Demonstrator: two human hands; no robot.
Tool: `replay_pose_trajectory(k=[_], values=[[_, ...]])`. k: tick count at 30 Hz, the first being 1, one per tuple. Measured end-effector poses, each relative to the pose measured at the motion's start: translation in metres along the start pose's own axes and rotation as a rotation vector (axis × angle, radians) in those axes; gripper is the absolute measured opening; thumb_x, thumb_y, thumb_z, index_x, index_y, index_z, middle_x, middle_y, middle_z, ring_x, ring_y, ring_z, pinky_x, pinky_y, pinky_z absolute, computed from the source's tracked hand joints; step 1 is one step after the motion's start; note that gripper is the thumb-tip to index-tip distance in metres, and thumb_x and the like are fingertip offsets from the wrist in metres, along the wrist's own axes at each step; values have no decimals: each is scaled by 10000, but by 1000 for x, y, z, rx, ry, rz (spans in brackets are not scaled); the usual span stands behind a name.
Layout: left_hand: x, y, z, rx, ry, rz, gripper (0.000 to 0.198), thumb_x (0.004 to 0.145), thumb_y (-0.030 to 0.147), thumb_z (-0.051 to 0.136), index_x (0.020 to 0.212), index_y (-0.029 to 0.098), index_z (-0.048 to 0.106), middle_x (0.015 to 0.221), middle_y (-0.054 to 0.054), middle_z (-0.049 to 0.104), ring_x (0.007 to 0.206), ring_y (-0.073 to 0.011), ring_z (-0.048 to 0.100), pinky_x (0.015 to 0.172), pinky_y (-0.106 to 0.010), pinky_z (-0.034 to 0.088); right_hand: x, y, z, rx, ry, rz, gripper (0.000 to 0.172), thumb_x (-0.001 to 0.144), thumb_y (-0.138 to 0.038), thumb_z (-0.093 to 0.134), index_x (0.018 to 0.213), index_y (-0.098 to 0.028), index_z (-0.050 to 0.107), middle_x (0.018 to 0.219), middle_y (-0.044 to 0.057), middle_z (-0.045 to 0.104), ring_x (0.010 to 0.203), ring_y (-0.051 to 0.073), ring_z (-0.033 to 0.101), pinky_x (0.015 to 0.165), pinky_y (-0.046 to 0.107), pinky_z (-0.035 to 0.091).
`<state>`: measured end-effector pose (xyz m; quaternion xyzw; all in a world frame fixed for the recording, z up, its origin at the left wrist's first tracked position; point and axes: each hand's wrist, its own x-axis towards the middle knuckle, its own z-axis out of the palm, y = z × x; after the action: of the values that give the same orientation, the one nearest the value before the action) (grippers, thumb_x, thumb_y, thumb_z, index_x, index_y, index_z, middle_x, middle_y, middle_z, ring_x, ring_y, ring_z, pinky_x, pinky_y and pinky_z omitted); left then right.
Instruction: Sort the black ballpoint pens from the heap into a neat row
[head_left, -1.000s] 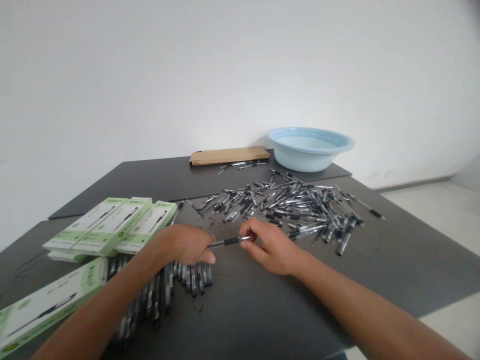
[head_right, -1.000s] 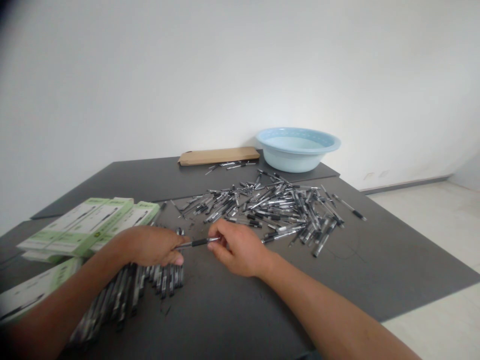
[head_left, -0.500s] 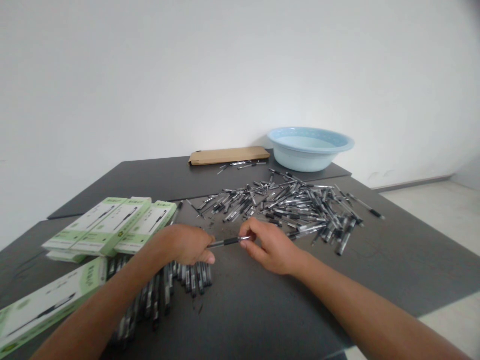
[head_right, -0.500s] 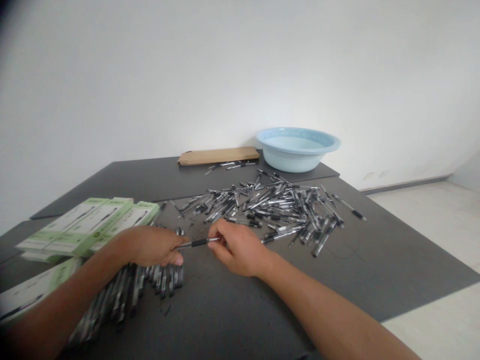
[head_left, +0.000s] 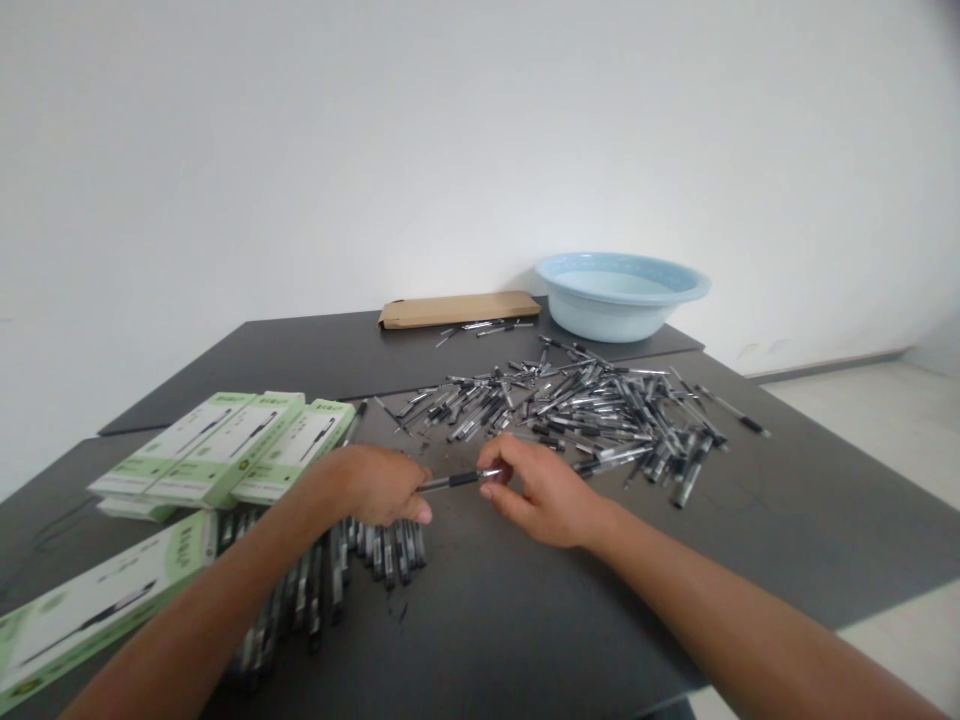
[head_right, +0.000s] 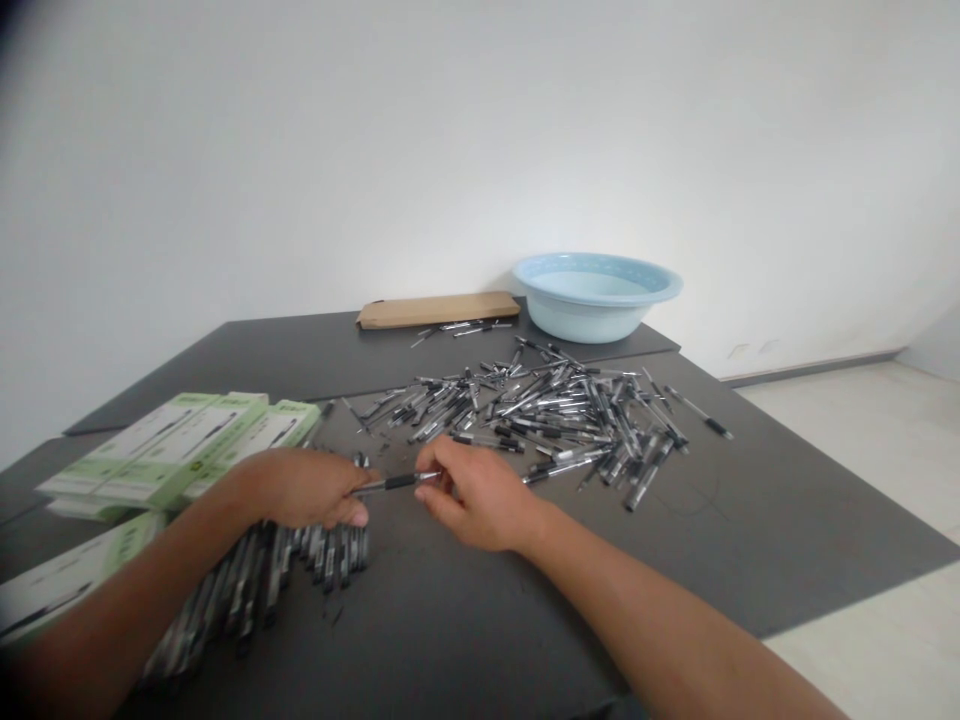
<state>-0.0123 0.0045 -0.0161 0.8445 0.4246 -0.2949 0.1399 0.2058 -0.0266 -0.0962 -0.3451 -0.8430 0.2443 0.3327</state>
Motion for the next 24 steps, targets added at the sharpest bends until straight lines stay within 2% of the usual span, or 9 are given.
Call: replay_pose_trajectory(k=[7,13,21,24], values=[[-2,3,-5,-14,-57,-25,311,897,305,520,1097,152,703,819,-102,768,750,-272,695,579,-297,449,0,0,0,-8,7,-1,140,876,-186,576,991,-207,500,874,27,612,772,168,604,704,270,447],[-2,4,-3,-1,-46,-25,323,892,319,528,1096,145,709,824,-118,767,756,-287,696,589,-311,460,1,0,-1,-23,10,-5,76,884,-182,560,936,-209,511,838,21,609,742,163,581,685,266,434],[-4,6,-6,40,-52,-37,376,899,336,511,1167,145,693,904,-135,771,802,-289,702,617,-310,486,-1,-1,-2,9,6,4,124,873,-189,585,970,-211,510,870,27,622,766,166,598,710,272,454],[-3,5,-4,35,-57,-34,356,897,330,506,1141,157,701,880,-117,774,791,-273,702,613,-297,484,0,-1,-2,-2,11,2,115,870,-176,578,955,-209,508,854,25,617,756,165,591,700,269,447]])
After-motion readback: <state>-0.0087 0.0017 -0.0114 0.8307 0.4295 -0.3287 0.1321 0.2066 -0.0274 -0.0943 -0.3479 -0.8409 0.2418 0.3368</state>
